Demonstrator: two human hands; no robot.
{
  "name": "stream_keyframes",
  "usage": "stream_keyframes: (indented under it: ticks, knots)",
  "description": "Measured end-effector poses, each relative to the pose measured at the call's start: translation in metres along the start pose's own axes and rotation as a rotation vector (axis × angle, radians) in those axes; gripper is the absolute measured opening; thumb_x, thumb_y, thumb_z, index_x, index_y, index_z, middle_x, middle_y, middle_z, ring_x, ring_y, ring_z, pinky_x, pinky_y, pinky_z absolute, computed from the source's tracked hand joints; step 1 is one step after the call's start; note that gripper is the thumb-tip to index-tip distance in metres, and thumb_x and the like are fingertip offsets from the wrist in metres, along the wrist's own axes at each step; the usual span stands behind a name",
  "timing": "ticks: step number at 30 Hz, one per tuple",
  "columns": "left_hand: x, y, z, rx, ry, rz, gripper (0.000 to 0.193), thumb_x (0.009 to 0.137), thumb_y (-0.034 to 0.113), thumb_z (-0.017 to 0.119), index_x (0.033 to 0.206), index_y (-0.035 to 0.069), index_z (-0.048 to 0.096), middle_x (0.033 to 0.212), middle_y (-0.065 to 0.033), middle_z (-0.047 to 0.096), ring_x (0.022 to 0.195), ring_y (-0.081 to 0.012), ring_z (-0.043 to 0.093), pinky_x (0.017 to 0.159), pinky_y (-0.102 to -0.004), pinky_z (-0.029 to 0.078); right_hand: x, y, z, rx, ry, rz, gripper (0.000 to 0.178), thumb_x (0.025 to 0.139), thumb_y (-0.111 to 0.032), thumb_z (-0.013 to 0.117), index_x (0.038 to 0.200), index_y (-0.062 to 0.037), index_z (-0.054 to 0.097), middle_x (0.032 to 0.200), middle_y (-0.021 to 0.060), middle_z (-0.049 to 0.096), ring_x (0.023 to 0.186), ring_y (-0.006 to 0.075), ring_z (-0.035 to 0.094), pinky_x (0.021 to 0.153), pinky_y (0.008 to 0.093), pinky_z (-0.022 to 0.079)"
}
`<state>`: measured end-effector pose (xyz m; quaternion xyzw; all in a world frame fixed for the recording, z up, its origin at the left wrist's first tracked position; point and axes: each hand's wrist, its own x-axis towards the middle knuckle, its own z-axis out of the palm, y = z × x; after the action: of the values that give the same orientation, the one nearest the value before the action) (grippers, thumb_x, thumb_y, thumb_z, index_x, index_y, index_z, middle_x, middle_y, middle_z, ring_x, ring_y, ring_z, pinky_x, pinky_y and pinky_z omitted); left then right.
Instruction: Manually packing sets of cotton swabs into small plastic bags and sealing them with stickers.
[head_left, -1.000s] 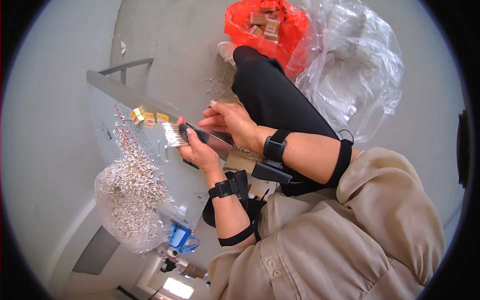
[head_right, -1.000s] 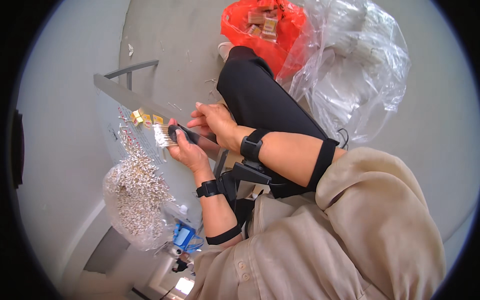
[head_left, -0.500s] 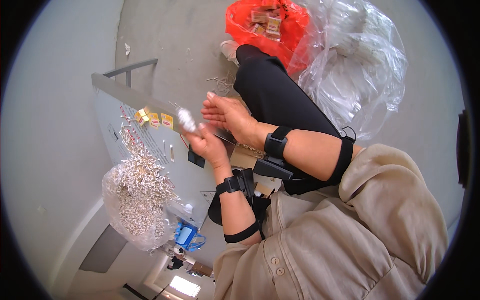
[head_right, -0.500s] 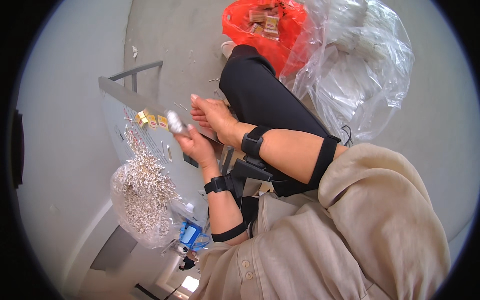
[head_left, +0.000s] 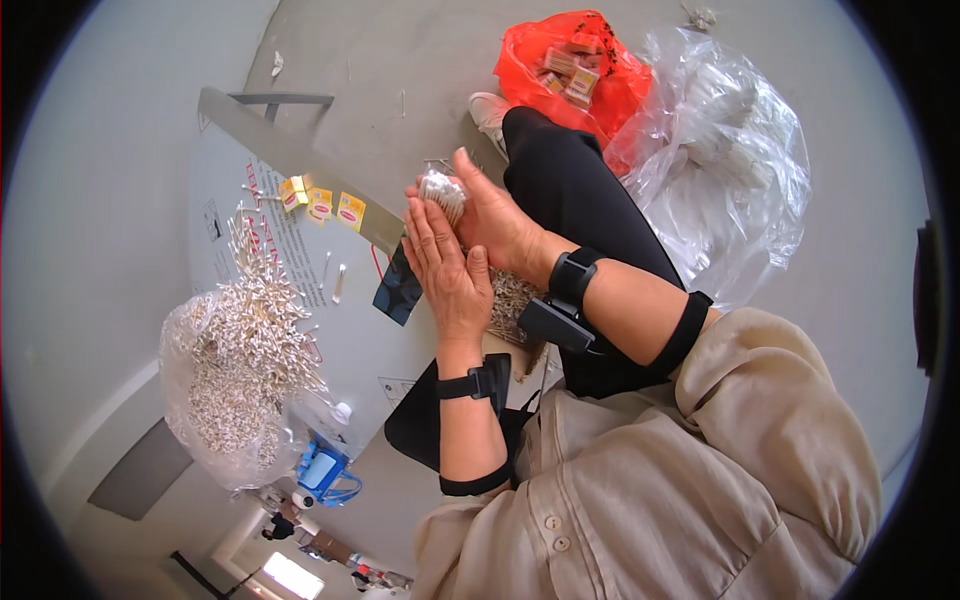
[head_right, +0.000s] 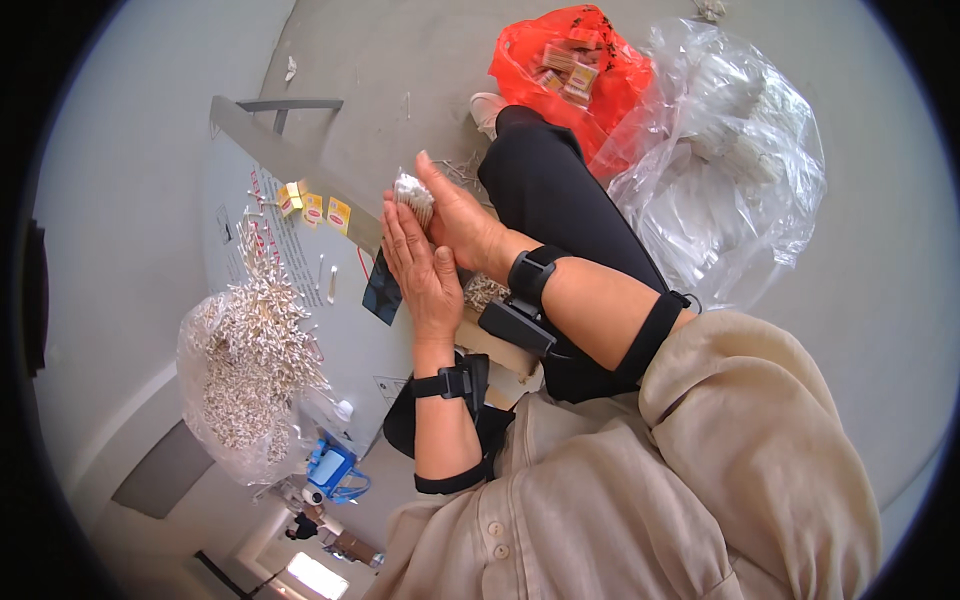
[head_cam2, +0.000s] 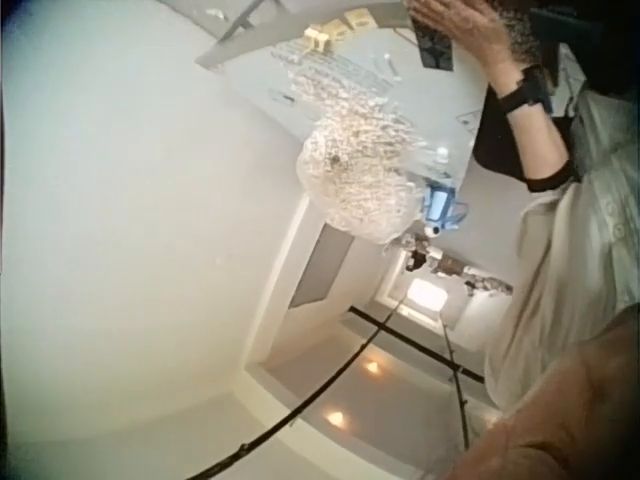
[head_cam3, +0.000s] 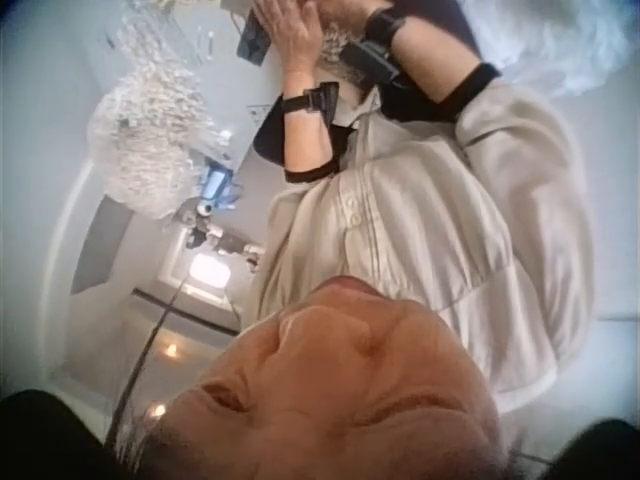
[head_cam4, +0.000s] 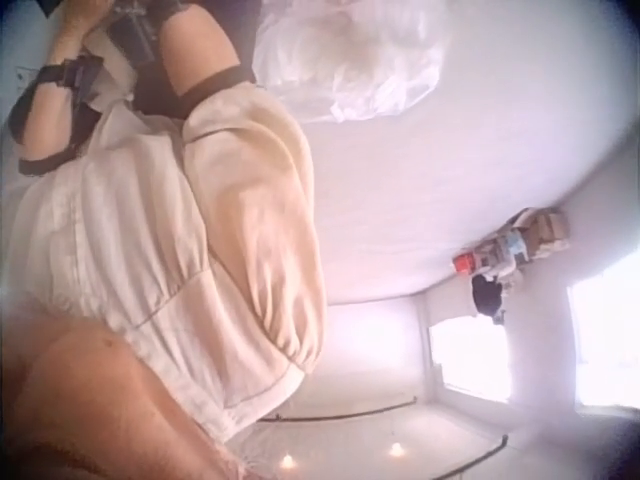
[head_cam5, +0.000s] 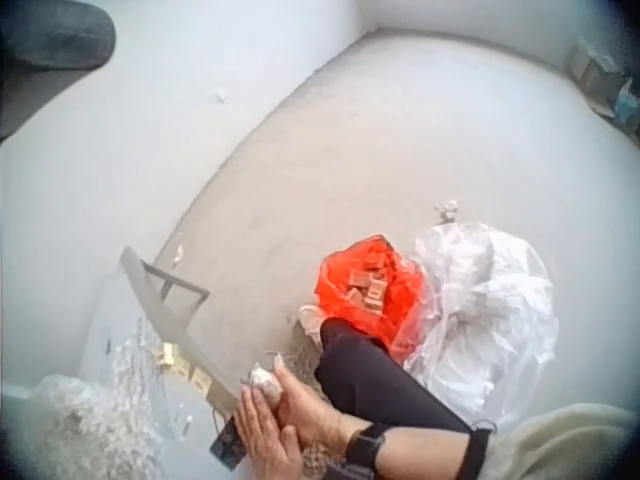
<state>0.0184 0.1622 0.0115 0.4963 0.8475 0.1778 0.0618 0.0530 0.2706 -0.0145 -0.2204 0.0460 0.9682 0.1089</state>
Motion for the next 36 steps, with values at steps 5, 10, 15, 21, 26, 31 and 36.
stream_keyframes:
  ticks: [5,10,15,21,26,31,36]
  knots:
    - [-0.007,-0.009,-0.005,-0.259,0.062,-0.071,0.074,0.1,0.053,0.029,0.151,0.001,0.017,0.157,-0.0191,0.016,0.146,-0.0333,0.016,0.117,-0.0467,0.01,0.0,0.0,-0.001,-0.054,-0.014,-0.062,0.064,0.093,-0.057,0.051,0.131,-0.0047,0.048,0.128,0.01,0.057,0.119,0.0229,0.053,0.106,0.0409,0.039]
    - [-0.019,0.005,0.002,-1.161,0.532,-0.377,0.074,0.1,0.045,0.038,0.149,-0.004,0.013,0.155,-0.0233,0.016,0.145,-0.0346,0.017,0.118,-0.0465,0.012,0.005,-0.004,0.005,-0.274,0.092,-0.246,0.051,0.094,-0.034,0.059,0.133,-0.0028,0.048,0.124,0.0132,0.06,0.116,0.0245,0.057,0.101,0.0447,0.044]
    - [-0.012,0.021,0.005,-1.456,0.726,-0.599,0.074,0.1,0.044,0.039,0.148,-0.007,0.012,0.153,-0.026,0.019,0.143,-0.0355,0.021,0.118,-0.0464,0.013,0.009,-0.001,0.006,-0.351,0.078,-0.262,0.041,0.097,-0.022,0.056,0.131,0.0011,0.048,0.122,0.0159,0.061,0.116,0.0268,0.057,0.098,0.0421,0.049]
    - [0.001,0.022,0.002,-1.534,0.668,-0.625,0.069,0.102,0.041,0.037,0.146,-0.007,0.016,0.151,-0.0251,0.022,0.141,-0.0336,0.024,0.118,-0.0443,0.019,0.007,0.0,0.003,-0.329,0.081,-0.257,0.037,0.097,-0.015,0.051,0.129,0.0032,0.048,0.123,0.0161,0.06,0.117,0.0261,0.058,0.098,0.0425,0.049]
    - [-0.001,0.017,-0.004,-1.62,0.754,-0.64,0.067,0.101,0.039,0.04,0.147,-0.005,0.017,0.149,-0.0244,0.025,0.138,-0.0344,0.03,0.116,-0.0444,0.024,0.004,0.001,0.005,-0.289,0.104,-0.242,0.034,0.097,-0.014,0.05,0.126,0.0034,0.049,0.124,0.0162,0.06,0.117,0.0265,0.058,0.098,0.0431,0.049]
    - [-0.006,0.003,-0.005,-1.649,0.696,-0.594,0.067,0.101,0.038,0.044,0.147,-0.003,0.017,0.145,-0.0235,0.029,0.13,-0.0365,0.04,0.112,-0.0476,0.031,0.006,0.001,0.004,-0.282,0.092,-0.248,0.033,0.097,-0.014,0.05,0.126,0.0027,0.05,0.123,0.0161,0.061,0.117,0.0266,0.058,0.098,0.044,0.049]
    - [-0.015,-0.002,-0.011,-1.66,0.67,-0.755,0.06,0.1,0.033,0.048,0.143,-0.002,0.025,0.13,-0.0225,0.041,0.115,-0.0335,0.051,0.105,-0.0472,0.04,0.004,0.0,0.004,-0.259,0.102,-0.245,0.033,0.096,-0.013,0.055,0.124,0.0022,0.051,0.12,0.0157,0.062,0.115,0.0266,0.059,0.097,0.0439,0.05]
